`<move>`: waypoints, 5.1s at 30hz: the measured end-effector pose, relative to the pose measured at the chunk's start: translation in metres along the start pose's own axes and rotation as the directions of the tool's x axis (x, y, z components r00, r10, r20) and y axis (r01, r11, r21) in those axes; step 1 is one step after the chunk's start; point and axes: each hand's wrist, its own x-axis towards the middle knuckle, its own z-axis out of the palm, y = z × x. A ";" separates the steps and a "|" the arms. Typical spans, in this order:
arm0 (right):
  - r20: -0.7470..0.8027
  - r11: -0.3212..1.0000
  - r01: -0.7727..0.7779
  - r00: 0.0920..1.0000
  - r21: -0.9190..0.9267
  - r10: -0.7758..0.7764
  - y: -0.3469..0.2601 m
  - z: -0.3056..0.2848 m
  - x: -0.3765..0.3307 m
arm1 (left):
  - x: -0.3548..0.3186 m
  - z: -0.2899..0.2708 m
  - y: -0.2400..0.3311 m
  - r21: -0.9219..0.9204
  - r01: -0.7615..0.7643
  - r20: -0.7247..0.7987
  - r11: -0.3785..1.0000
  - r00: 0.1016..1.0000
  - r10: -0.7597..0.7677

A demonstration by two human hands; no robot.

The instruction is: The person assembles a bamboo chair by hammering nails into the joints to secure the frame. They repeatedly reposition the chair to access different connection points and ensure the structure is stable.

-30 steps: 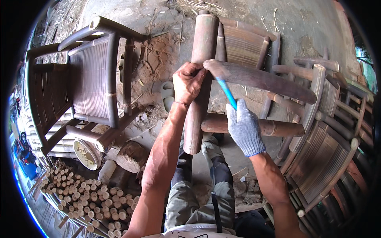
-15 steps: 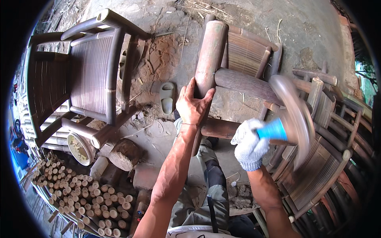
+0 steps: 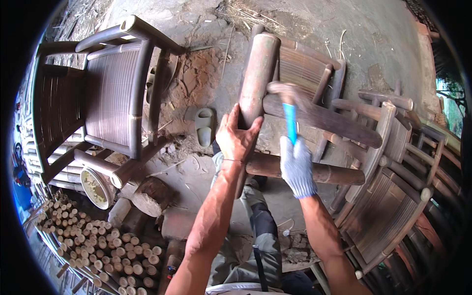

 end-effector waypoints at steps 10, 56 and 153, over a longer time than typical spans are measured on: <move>-0.129 0.988 0.150 0.980 -0.029 -0.153 0.007 0.001 -0.015 | 0.004 0.000 0.000 0.053 -0.004 0.020 0.999 1.000 0.003; 0.339 0.211 -0.499 0.787 0.840 0.516 0.231 -0.359 -0.155 | -0.298 0.149 0.279 -0.347 0.554 0.886 0.757 0.458 0.071; -0.025 0.503 -0.156 0.942 0.850 0.334 0.319 -0.381 -0.043 | -0.191 0.348 0.283 -0.182 -0.495 0.419 0.850 0.743 0.522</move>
